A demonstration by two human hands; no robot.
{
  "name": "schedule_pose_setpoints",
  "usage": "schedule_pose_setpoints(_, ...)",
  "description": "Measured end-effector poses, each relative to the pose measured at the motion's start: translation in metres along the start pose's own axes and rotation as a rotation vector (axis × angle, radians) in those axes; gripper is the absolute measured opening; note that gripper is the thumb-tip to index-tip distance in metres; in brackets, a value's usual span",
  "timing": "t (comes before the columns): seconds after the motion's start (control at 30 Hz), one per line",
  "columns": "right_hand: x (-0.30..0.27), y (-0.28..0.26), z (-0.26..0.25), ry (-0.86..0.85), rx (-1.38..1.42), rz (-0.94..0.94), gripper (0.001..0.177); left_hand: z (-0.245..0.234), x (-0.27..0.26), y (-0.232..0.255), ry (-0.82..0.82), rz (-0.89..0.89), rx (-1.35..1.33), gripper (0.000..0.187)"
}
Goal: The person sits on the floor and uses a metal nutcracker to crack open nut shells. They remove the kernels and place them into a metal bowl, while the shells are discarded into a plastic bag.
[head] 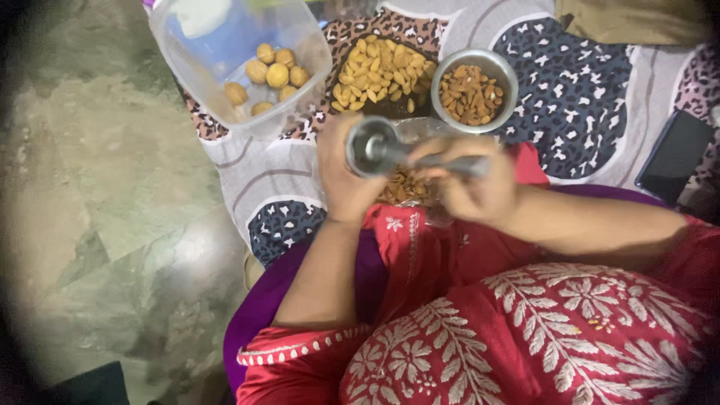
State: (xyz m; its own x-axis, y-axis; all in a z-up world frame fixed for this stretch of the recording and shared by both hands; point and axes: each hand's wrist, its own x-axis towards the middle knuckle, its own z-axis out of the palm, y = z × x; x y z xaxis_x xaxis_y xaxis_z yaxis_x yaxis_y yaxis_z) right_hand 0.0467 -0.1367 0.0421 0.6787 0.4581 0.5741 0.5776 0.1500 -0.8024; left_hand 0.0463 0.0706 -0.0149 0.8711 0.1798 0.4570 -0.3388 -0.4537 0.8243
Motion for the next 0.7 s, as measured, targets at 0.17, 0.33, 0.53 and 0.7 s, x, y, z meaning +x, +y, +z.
schedule_pose_setpoints(0.17, -0.008, -0.029, -0.023, -0.032, 0.036, -0.090, 0.014, -0.010, 0.004, -0.015, 0.151, 0.103, 0.055, 0.066)
schedule_pose_setpoints(0.33, -0.022, -0.018, 0.015, -0.775, -0.296, 0.025, 0.015, -0.001, 0.000, -0.016, 0.096, 0.107, 0.045, 0.069)
schedule_pose_setpoints(0.53, -0.040, 0.039, 0.020, -0.538, 0.338, 0.437, 0.024, -0.004, 0.001, -0.007, 0.071, 0.076, 0.015, 0.074)
schedule_pose_setpoints(0.7, -0.027, 0.113, 0.003, 0.146, 0.787, 1.414, 0.053, -0.008, 0.001, 0.006, -0.236, 0.276, 0.459, 0.062)
